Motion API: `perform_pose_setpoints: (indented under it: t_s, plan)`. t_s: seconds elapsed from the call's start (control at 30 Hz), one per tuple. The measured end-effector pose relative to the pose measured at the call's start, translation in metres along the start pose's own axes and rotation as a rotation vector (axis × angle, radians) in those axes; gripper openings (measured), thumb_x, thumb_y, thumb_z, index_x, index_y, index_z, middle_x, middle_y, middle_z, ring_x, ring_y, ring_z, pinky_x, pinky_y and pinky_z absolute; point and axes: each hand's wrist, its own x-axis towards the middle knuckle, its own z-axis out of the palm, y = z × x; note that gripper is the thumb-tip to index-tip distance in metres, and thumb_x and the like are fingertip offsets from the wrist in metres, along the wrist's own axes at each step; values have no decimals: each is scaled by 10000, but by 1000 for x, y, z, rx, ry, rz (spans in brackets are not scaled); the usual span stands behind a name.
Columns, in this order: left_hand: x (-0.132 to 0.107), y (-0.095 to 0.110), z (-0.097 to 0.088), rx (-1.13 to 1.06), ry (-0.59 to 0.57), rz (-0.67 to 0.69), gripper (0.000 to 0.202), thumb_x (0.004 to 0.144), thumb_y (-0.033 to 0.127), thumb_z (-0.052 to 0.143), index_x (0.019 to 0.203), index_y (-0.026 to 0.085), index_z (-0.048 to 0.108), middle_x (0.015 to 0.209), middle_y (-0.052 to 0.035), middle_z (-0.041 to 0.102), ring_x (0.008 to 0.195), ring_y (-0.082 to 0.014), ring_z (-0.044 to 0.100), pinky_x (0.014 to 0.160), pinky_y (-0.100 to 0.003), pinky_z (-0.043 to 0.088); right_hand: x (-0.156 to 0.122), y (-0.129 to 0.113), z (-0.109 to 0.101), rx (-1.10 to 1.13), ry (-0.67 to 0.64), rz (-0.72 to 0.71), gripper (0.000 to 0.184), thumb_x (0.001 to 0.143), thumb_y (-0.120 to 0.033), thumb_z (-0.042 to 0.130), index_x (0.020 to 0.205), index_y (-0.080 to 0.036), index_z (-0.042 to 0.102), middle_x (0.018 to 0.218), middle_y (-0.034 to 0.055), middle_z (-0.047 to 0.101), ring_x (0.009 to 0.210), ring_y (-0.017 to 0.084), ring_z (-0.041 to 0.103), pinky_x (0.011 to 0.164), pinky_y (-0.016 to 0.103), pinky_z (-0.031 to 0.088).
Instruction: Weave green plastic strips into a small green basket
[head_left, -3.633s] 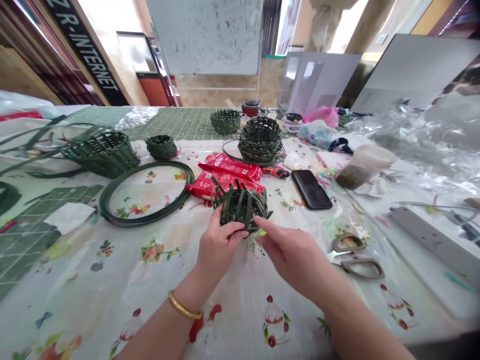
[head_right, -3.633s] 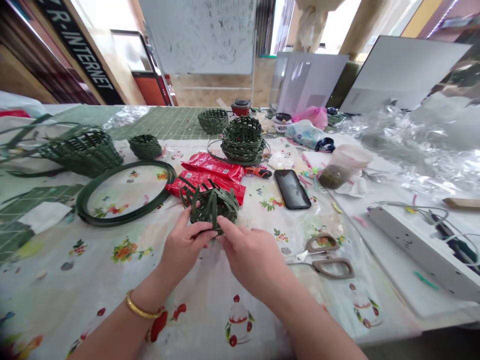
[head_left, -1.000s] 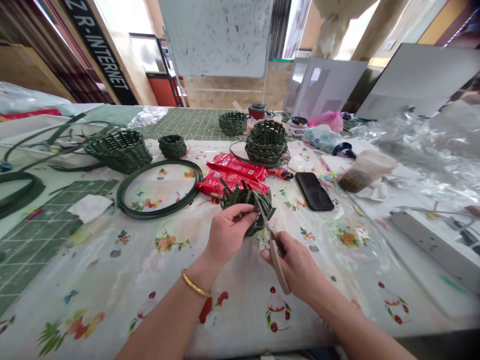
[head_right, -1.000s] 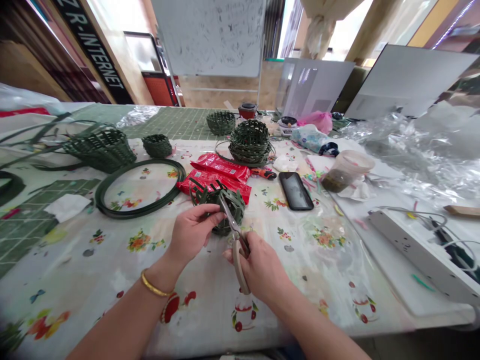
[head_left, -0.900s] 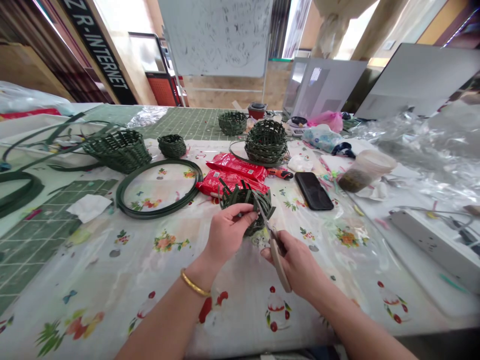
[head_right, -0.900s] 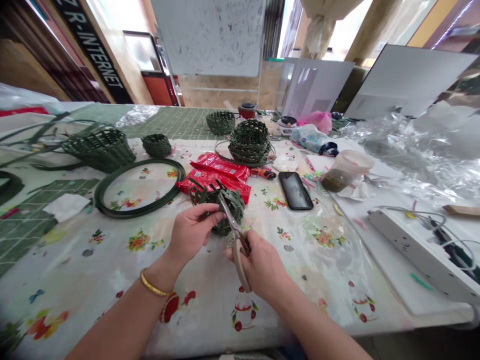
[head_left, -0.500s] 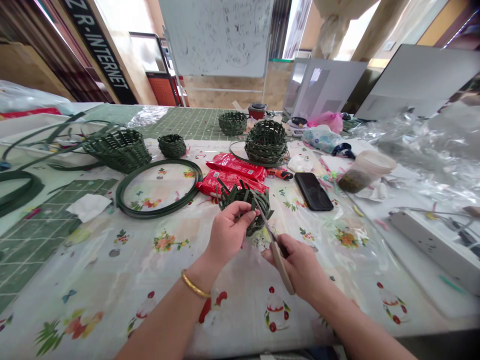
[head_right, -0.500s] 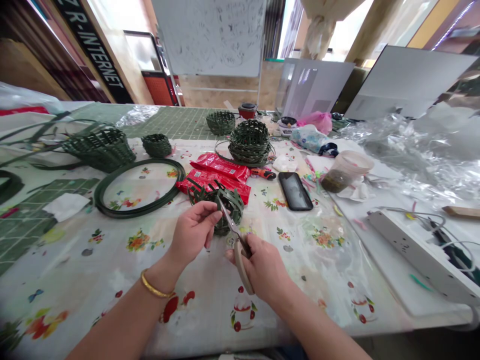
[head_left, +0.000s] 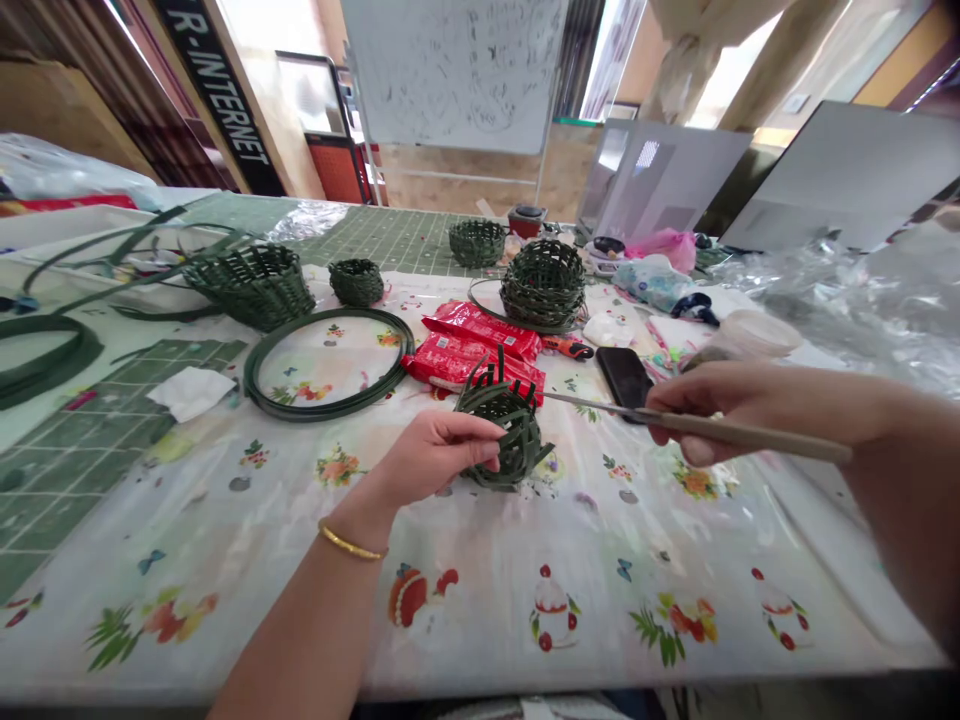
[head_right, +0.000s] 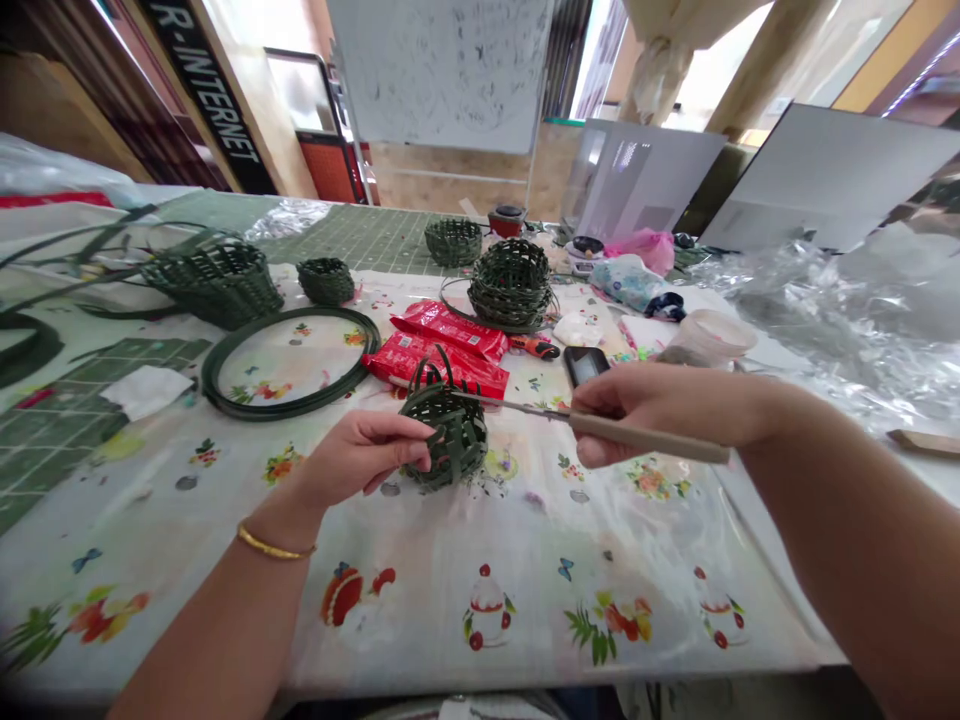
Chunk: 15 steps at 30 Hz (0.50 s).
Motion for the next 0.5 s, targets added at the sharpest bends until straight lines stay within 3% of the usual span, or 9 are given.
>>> perform_pose_setpoints:
  t_s: [0.1, 0.27, 0.5]
  plan:
    - [-1, 2, 4, -35, 6, 28, 202, 678, 217, 679, 855, 122, 706, 617, -20, 676, 299, -1, 359, 271, -137, 278, 7, -13, -10, -34, -48, 46, 303, 659, -483, 666, 736, -190, 664, 670, 8, 563, 588, 140, 498, 524, 256, 386]
    - [0, 1, 7, -95, 39, 38, 225, 667, 214, 693, 874, 128, 715, 620, -24, 686, 318, -2, 370, 283, -135, 271, 18, -25, -5, -119, -106, 82, 319, 653, -505, 651, 646, -188, 611, 604, -14, 510, 552, 124, 455, 505, 250, 351]
    - [0, 1, 8, -113, -13, 35, 217, 675, 185, 679, 882, 142, 726, 582, 3, 661, 316, 7, 345, 296, -133, 266, 27, -33, -10, -190, -180, 73, 370, 668, -543, 641, 664, -180, 566, 619, -26, 459, 569, 113, 409, 513, 238, 324]
